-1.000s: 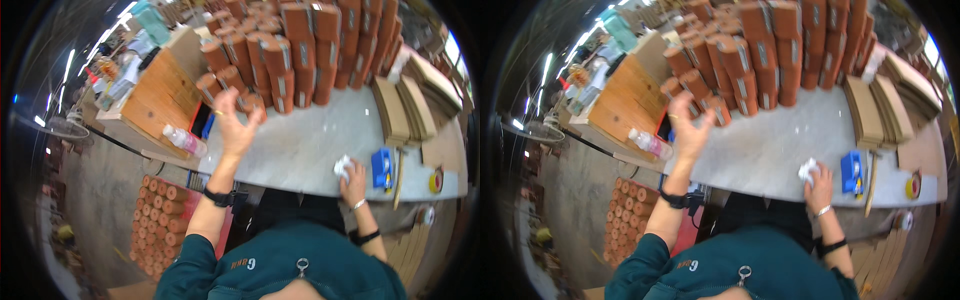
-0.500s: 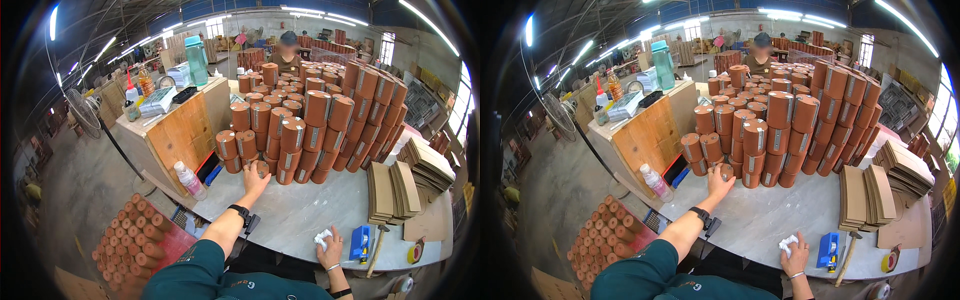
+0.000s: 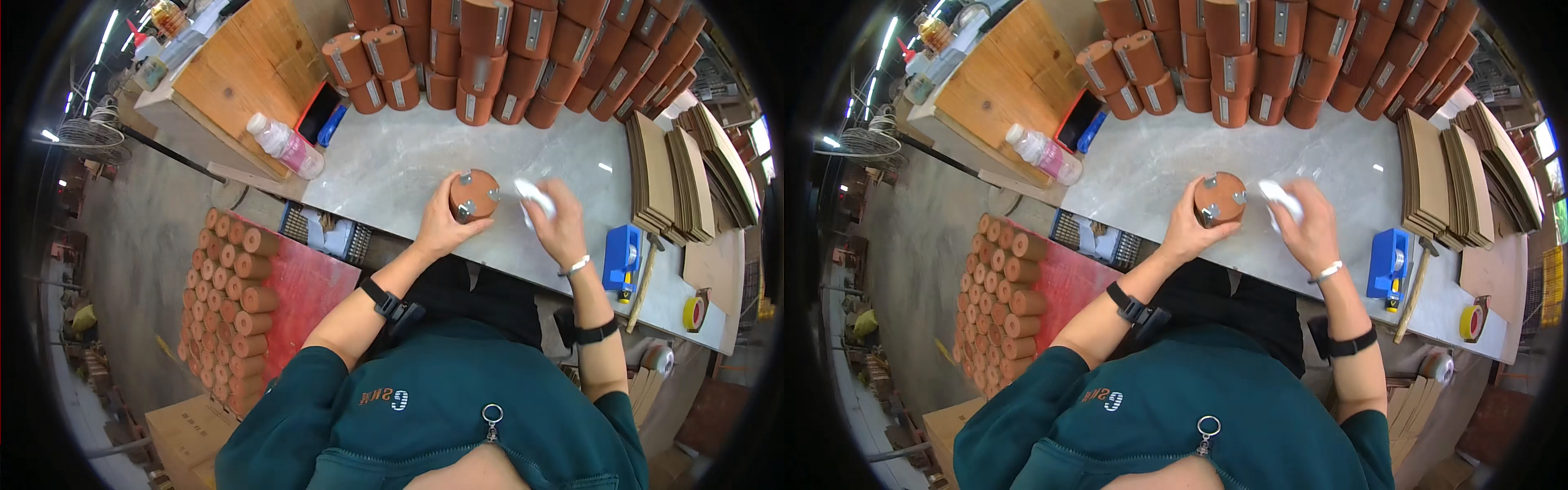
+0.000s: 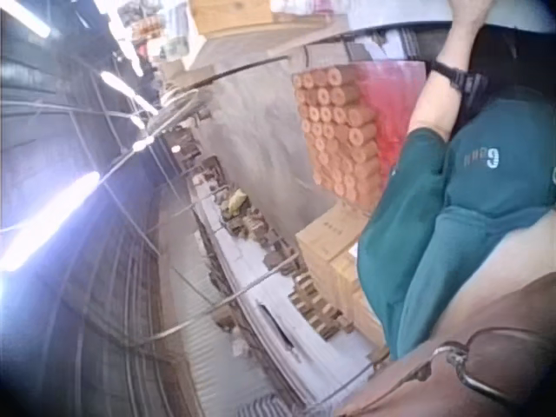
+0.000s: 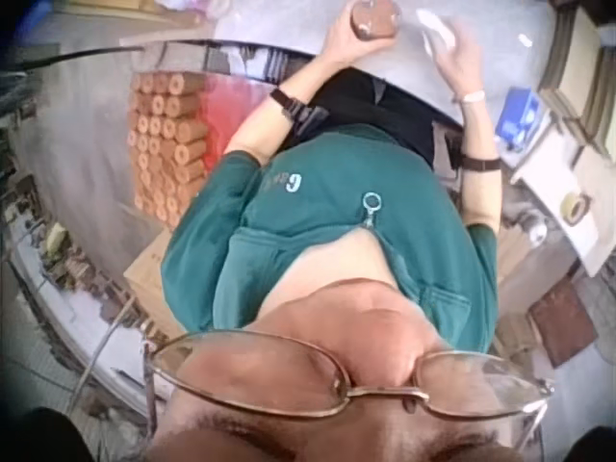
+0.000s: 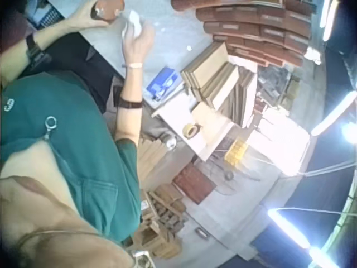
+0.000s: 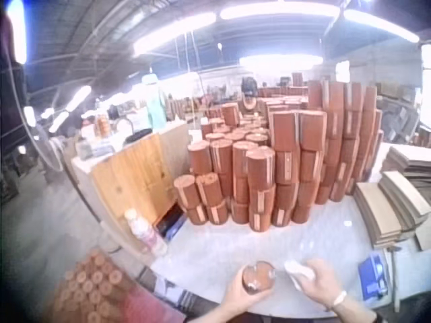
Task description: Cleaning cylindrical furniture components, applying labels/stickers, and wrapping them in protective cardboard.
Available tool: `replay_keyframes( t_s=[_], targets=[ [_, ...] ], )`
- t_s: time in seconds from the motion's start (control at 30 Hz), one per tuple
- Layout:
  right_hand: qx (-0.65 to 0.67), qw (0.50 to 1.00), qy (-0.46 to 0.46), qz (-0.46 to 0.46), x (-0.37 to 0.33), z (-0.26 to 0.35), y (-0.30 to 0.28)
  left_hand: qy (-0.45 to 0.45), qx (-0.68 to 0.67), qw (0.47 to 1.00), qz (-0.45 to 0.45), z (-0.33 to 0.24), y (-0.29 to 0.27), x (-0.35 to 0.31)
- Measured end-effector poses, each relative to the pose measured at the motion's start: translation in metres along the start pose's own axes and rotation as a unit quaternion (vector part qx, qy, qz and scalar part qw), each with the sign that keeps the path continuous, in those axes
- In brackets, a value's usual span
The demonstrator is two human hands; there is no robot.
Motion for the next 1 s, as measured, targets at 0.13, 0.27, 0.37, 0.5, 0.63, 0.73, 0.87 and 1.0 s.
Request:
replay_keyframes(
  t_s=[0.13, 0.27, 0.37, 0.5, 0.63, 0.73, 0.87, 1.0],
  targets=[
    [-0.016, 0.982, -0.170, -0.077, 0.040, 0.052, 0.030, 0.044, 0.010, 0.999, -0.017, -0.004, 0.009, 0.006],
    [-0.068, 0.979, -0.184, 0.061, 0.009, 0.076, 0.081, 0.013, -0.001, 1.000, -0.006, 0.024, 0.009, -0.006],
    [0.023, 0.953, -0.210, 0.217, -0.054, 0.088, 0.080, 0.046, 0.008, 0.998, -0.032, 0.014, 0.012, -0.011],
    [0.051, 0.974, -0.197, 0.103, -0.032, 0.099, 0.037, 0.026, -0.002, 0.999, -0.037, 0.007, 0.005, -0.011],
    [-0.007, 0.995, -0.099, 0.000, 0.021, 0.074, 0.030, 0.037, -0.005, 0.999, -0.023, 0.006, 0.006, -0.006],
    [-0.095, 0.991, -0.067, 0.067, 0.008, 0.055, 0.050, 0.040, -0.012, 0.999, -0.020, 0.008, 0.009, -0.003],
    [-0.053, 0.980, -0.097, 0.164, -0.028, 0.084, 0.044, 0.058, 0.012, 0.997, -0.047, 0.008, 0.007, -0.006],
    [-0.049, 0.996, 0.006, 0.079, -0.037, 0.064, 0.027, 0.096, 0.071, 0.992, -0.030, -0.017, 0.004, -0.012]
  ],
)
Point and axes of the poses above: each hand's wrist, its own x-axis towards the middle knuckle, its own y-axis out of the palm, z = x × y, the point moved 8 cm from there along x, towards the middle knuckle, and after that the axes turned 3 degrees about -z, right-handed, at the moved point
